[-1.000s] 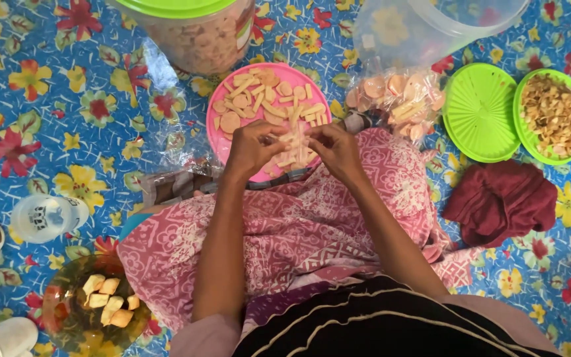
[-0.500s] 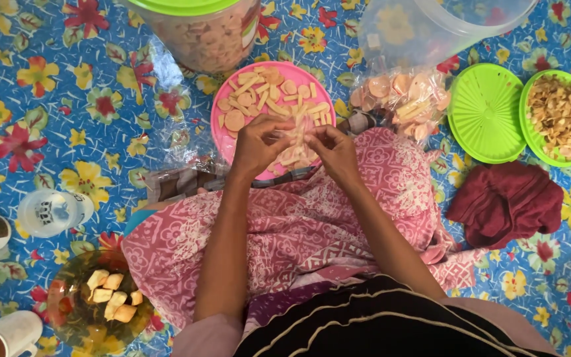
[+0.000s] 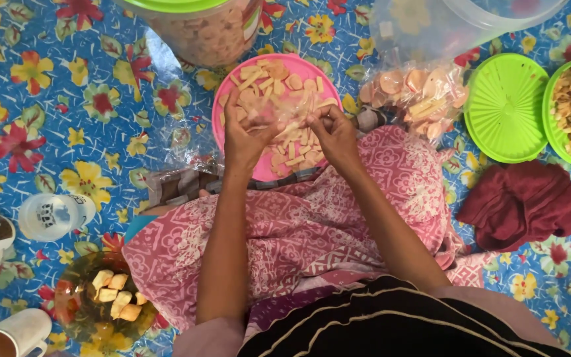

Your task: Packaging small snack pieces into individual plastic bags while sitting on the floor

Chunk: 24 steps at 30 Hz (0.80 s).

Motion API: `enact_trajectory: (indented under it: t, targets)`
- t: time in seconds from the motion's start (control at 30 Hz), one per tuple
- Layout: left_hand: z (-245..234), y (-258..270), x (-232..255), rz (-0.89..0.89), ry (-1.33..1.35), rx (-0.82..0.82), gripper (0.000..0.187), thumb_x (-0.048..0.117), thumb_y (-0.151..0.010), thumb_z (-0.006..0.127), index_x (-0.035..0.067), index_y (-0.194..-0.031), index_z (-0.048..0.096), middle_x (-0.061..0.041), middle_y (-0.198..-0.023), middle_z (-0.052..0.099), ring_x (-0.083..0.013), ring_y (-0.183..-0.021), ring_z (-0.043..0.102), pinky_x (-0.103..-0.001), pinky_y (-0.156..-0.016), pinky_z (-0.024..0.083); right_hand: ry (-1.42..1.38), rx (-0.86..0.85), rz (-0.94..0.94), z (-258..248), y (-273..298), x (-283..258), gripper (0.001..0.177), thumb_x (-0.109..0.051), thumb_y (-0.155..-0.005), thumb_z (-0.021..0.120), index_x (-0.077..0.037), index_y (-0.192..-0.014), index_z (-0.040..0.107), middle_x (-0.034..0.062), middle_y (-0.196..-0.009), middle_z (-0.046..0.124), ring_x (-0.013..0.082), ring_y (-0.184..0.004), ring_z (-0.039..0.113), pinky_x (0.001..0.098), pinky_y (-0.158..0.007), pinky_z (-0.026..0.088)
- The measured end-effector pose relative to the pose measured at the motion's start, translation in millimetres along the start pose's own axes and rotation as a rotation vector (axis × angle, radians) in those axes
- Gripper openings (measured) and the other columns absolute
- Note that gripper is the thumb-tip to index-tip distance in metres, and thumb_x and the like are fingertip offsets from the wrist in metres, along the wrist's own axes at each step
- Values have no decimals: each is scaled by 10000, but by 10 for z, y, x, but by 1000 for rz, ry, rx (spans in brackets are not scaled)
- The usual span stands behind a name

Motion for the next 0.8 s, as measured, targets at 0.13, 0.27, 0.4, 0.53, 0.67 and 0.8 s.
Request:
enact_trajectory:
  t: [0.13,0.27,0.4,0.53,0.67,0.8]
  targets:
    - [-74,-163,-151,79,-11,23,892,-54,-640,812,142,-1370,338,-67,-777,584,-105,-663,648,-229,-605,624,-8,-23,20,90,-70,-128,100,-119,-886,623,-93,-930,538,31,-700,659,-17,-536,452,123,-492,299]
    - [-40,-122,-27,142,-16,-13,752,-79,-693,749,94,-1335,397,-119,-799,581,-150,-652,644,-281,-579,627,-29,-84,27,95,-215,-73,126,-118,-887,625,-90,-955,523,35,-706,660,-15,-552,475,109,-499,302]
    - [-127,-150,93,193,61,96,791,-103,-714,736,130,-1367,356,-123,-838,599,-190,-700,679,-298,-574,645,-61,-85,-22,45,-420,8,98,-181,-938,561,-94,-970,530,92,-771,678,56,-644,542,145,-620,372]
    - [-360,-294,-81,230,88,160,785,-76,-726,765,141,-1363,362,-115,-849,596,-182,-717,675,-306,-594,650,275,-77,-119,-35,-614,370,76,-145,-926,596,-116,-990,566,72,-811,687,114,-706,618,233,-702,468]
    - [-296,-255,-23,200,102,145,762,-84,-730,748,125,-1354,364,-124,-840,589,-187,-709,673,-299,-582,643,889,-224,-265,51,-782,1004,159,-152,-854,578,-139,-1012,588,84,-887,616,294,-862,582,431,-759,455]
    - [-232,-220,1,169,83,120,729,-74,-728,738,90,-1336,370,-123,-819,592,-164,-666,658,-292,-548,635,1202,-264,-416,223,-753,1030,308,-153,-641,675,-93,-933,596,64,-954,564,283,-886,531,416,-701,442]
Point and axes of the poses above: each hand's wrist, its own y-axis away from the middle knuckle, its own z-axis out of the palm, x = y × z, the point moved 5 cm from there along -y, towards the middle knuckle
